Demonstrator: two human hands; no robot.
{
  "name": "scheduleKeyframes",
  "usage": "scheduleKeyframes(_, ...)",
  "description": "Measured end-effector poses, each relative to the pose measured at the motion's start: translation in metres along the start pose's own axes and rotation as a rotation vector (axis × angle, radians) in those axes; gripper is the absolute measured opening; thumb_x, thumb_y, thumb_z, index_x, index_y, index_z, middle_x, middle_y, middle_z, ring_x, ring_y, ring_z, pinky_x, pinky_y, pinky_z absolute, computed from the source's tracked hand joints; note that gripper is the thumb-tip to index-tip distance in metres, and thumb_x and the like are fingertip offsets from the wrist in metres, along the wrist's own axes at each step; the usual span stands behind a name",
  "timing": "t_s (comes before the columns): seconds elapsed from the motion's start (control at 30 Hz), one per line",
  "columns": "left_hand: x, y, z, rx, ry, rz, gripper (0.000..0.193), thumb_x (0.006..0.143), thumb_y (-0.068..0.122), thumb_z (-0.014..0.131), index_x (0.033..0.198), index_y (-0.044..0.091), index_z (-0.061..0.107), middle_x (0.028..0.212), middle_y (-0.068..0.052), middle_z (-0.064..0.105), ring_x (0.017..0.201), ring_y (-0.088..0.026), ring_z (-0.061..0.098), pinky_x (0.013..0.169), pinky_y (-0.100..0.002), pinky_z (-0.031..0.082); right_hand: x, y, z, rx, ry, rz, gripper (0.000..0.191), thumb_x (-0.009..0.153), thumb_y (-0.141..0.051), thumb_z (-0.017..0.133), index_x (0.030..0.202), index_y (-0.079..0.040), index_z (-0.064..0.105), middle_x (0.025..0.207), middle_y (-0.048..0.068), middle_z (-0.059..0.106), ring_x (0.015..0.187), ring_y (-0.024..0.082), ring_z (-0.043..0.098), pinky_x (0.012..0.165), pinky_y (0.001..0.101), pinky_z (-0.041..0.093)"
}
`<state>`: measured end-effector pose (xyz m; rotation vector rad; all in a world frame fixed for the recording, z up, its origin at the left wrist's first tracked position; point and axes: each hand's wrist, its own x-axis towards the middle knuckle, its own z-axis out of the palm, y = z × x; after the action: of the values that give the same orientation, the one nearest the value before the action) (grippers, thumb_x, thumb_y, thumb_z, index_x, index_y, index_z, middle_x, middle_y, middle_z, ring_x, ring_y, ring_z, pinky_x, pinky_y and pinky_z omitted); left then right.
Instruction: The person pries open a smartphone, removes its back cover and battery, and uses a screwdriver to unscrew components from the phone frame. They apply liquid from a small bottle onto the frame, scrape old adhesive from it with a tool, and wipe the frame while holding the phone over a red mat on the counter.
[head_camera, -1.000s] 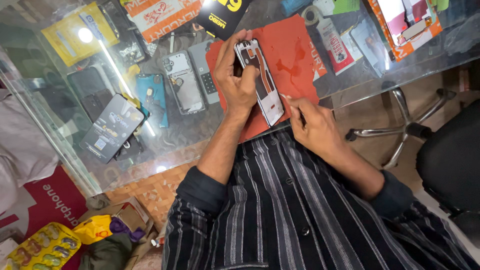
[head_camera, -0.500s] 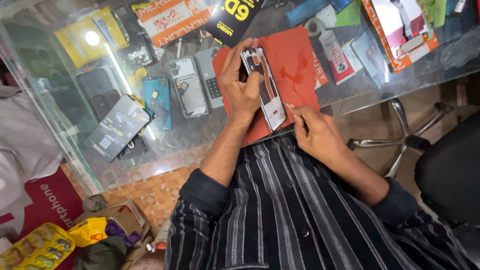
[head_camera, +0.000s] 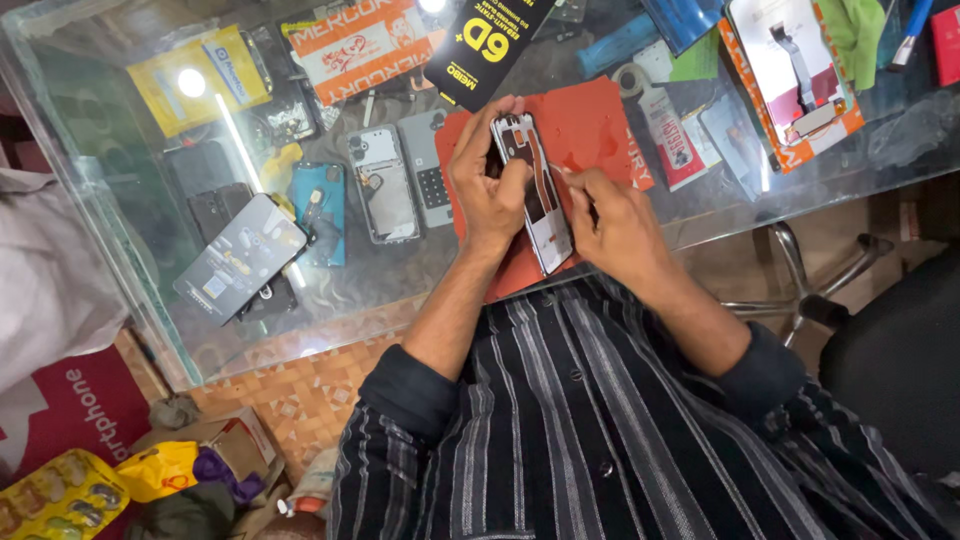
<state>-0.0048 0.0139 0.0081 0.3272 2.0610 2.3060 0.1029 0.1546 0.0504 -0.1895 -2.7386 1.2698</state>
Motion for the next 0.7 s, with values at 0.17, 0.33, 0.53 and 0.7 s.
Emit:
scheduleKeyframes(0.17, 0.0, 0.0, 0.0, -0.014, -0.007, 0.037, 0.059, 0.076, 0.0, 0.051, 0.133, -0.012, 0.06, 0.129, -0.02, 0.066, 0.125, -0.026, 0.067, 0.112, -0.033, 0.051, 0.003, -0.001, -0.002, 0.008, -0.033, -0.036, 0.016, 0.098, -0.002, 0.06, 0.113, 0.001, 0.063, 0.101, 0.024, 0.072, 0.087, 0.041, 0.073, 0.068, 0.0454, 0.058)
scheduleKeyframes(0.33, 0.0, 0.001, 0.0, 0.037, 0.0, 0.026, 0.059, 0.074, 0.0, 0.054, 0.131, -0.011, 0.061, 0.128, -0.02, 0.068, 0.121, -0.025, 0.068, 0.107, -0.032, 0.053, 0.015, 0.005, 0.003, -0.005, 0.026, -0.115, 0.013, 0.101, -0.002, 0.06, 0.113, 0.001, 0.063, 0.104, 0.025, 0.073, 0.089, 0.044, 0.071, 0.069, 0.0483, 0.056)
scheduleKeyframes(0.53, -0.001, 0.003, 0.0, 0.014, -0.006, 0.017, 0.055, 0.078, 0.0, 0.051, 0.132, -0.011, 0.061, 0.128, -0.02, 0.068, 0.121, -0.024, 0.068, 0.107, -0.032, 0.053, 0.022, 0.003, 0.0, -0.004, -0.065, 0.021, 0.014, 0.096, -0.004, 0.06, 0.109, 0.0, 0.065, 0.082, 0.025, 0.068, 0.073, 0.041, 0.071, 0.061, 0.048, 0.054)
scheduleKeyframes(0.7, -0.003, 0.003, -0.001, 0.035, -0.016, 0.015, 0.059, 0.075, -0.002, 0.051, 0.132, -0.011, 0.061, 0.13, -0.02, 0.067, 0.124, -0.025, 0.067, 0.11, -0.033, 0.052, 0.04, 0.004, 0.003, -0.045, -0.018, -0.058, 0.012, 0.1, -0.003, 0.061, 0.111, 0.0, 0.066, 0.082, 0.026, 0.068, 0.076, 0.044, 0.069, 0.061, 0.0504, 0.051)
